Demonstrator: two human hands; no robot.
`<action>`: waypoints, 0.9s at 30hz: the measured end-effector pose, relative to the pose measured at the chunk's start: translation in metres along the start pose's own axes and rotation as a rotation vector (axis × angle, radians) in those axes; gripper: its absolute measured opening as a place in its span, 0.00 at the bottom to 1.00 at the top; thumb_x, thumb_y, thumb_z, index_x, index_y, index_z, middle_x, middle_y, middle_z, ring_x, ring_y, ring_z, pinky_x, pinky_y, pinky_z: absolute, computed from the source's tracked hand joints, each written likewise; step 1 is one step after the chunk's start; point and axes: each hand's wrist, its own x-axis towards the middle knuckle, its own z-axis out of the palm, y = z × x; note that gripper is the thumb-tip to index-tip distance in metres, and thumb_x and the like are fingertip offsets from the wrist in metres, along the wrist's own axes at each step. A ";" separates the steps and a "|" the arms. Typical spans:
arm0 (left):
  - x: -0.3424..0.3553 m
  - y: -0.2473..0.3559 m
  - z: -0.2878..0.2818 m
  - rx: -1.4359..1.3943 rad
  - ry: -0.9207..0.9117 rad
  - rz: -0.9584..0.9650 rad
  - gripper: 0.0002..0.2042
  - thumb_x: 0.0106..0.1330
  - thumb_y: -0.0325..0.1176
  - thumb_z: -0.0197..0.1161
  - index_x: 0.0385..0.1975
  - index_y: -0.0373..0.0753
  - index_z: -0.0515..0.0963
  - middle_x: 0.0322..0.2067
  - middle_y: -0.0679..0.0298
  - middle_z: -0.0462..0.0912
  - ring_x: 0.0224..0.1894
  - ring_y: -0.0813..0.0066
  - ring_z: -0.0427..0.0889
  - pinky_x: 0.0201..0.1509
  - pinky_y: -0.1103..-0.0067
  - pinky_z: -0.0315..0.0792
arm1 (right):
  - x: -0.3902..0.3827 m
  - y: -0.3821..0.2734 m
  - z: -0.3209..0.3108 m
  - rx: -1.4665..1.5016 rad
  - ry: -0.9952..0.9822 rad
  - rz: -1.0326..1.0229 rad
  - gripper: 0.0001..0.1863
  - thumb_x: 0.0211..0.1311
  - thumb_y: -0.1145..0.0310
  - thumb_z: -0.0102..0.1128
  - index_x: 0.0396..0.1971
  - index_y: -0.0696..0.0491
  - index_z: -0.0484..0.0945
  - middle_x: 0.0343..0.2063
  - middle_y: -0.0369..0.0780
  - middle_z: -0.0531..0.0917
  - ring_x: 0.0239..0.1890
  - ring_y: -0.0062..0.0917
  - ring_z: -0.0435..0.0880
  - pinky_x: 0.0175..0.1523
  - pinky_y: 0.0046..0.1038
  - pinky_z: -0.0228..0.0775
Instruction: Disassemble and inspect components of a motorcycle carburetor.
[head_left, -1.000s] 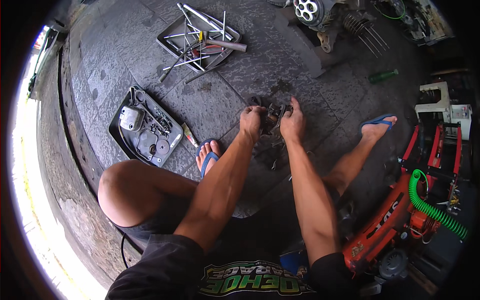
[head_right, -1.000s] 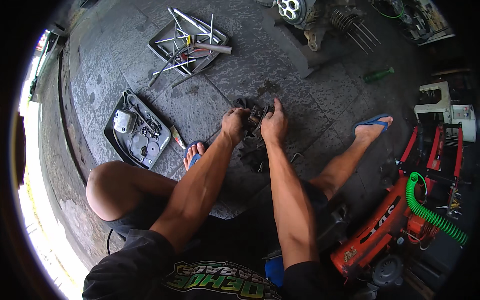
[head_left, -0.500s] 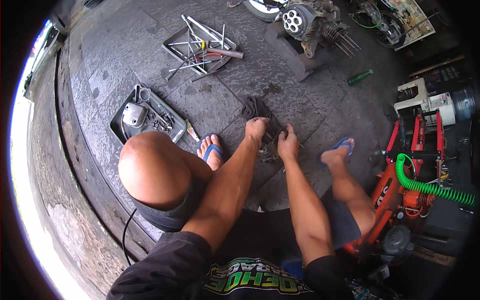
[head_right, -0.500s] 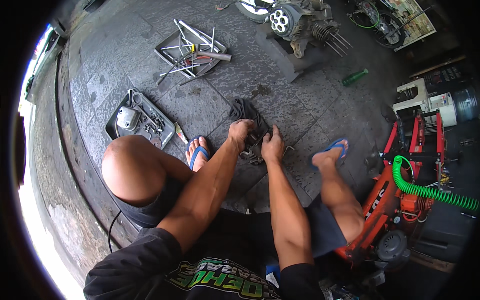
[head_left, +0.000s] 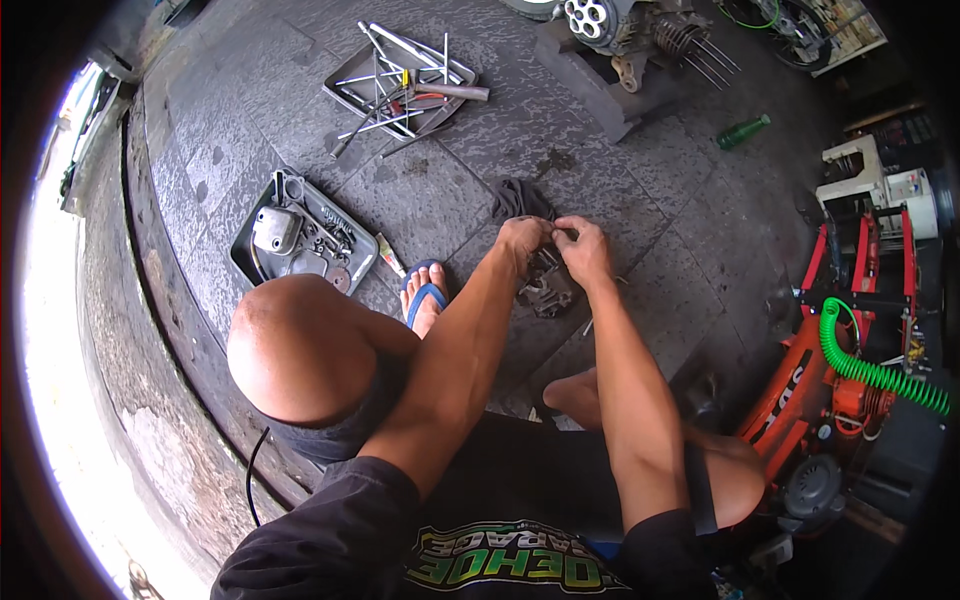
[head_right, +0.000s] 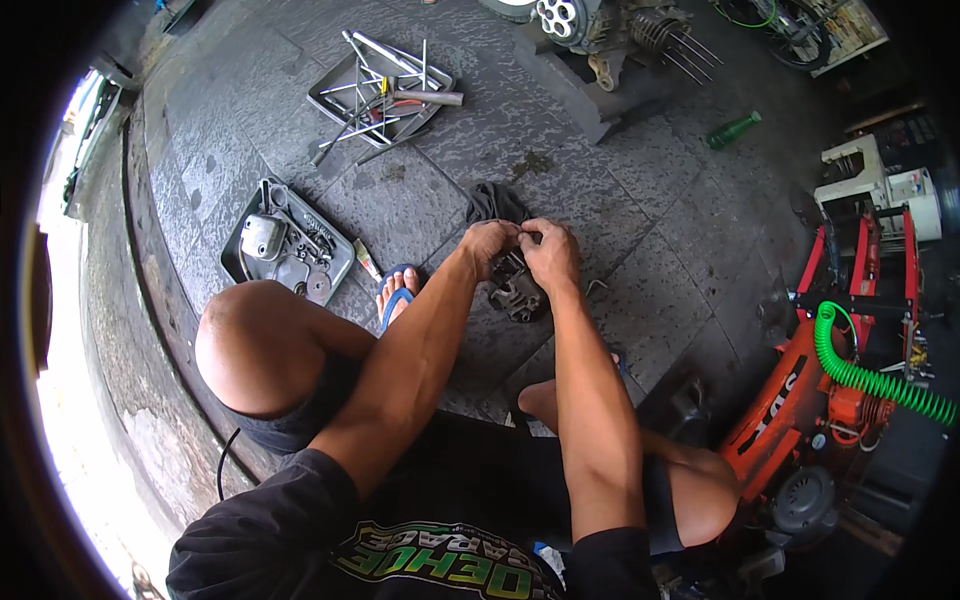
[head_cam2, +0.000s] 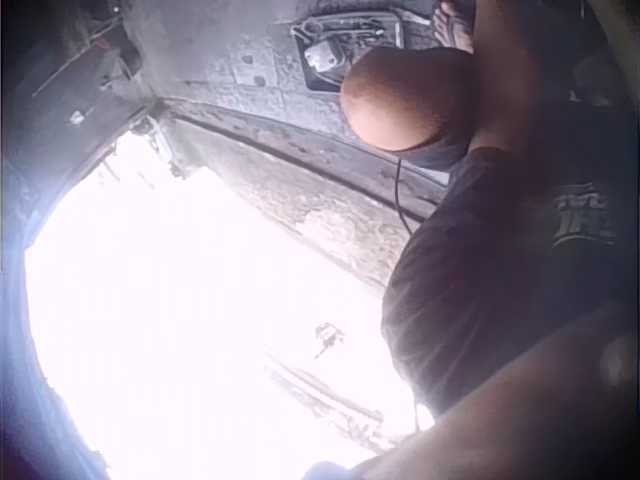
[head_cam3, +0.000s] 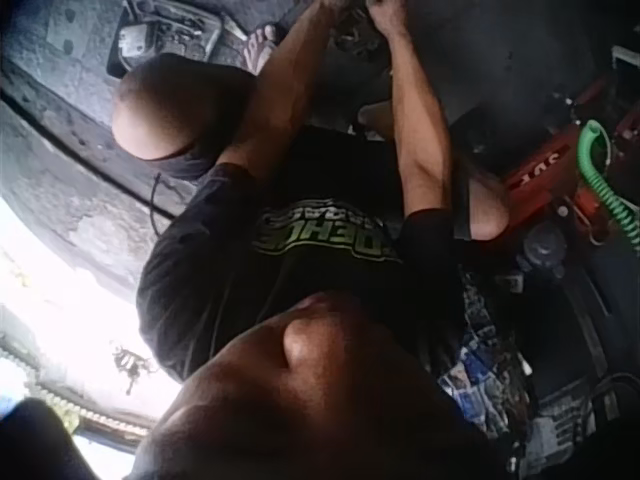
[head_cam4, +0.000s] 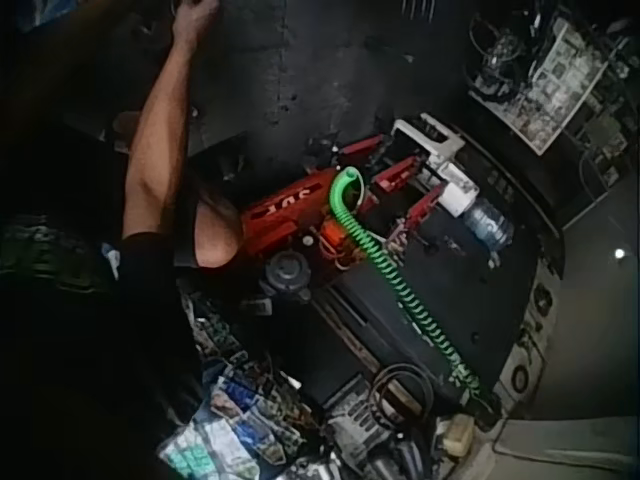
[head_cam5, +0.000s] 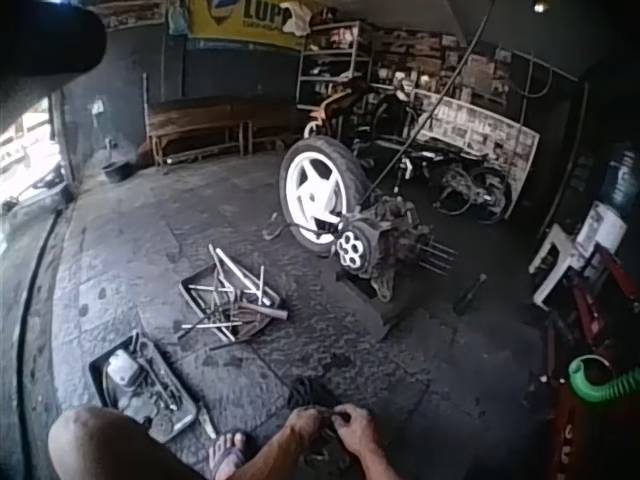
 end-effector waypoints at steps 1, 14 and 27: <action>0.001 0.001 -0.002 -0.002 -0.016 -0.070 0.05 0.59 0.25 0.61 0.33 0.36 0.81 0.28 0.64 0.81 0.29 0.71 0.80 0.33 0.72 0.75 | 0.004 -0.001 0.002 0.087 -0.075 0.082 0.11 0.56 0.69 0.64 0.39 0.54 0.84 0.38 0.45 0.86 0.46 0.40 0.84 0.53 0.35 0.73; 0.000 0.014 -0.006 0.062 -0.110 -0.274 0.11 0.66 0.40 0.60 0.40 0.43 0.82 0.38 0.65 0.82 0.42 0.71 0.76 0.49 0.59 0.67 | 0.010 0.010 0.013 0.246 -0.047 0.176 0.11 0.56 0.72 0.64 0.38 0.59 0.83 0.35 0.44 0.87 0.41 0.31 0.86 0.49 0.29 0.73; 0.003 0.014 -0.012 0.432 0.006 -0.038 0.17 0.60 0.41 0.65 0.42 0.33 0.82 0.39 0.58 0.84 0.41 0.68 0.81 0.43 0.73 0.74 | 0.021 0.027 -0.007 0.168 -0.184 0.122 0.09 0.52 0.69 0.66 0.31 0.59 0.84 0.34 0.47 0.85 0.44 0.37 0.82 0.51 0.33 0.72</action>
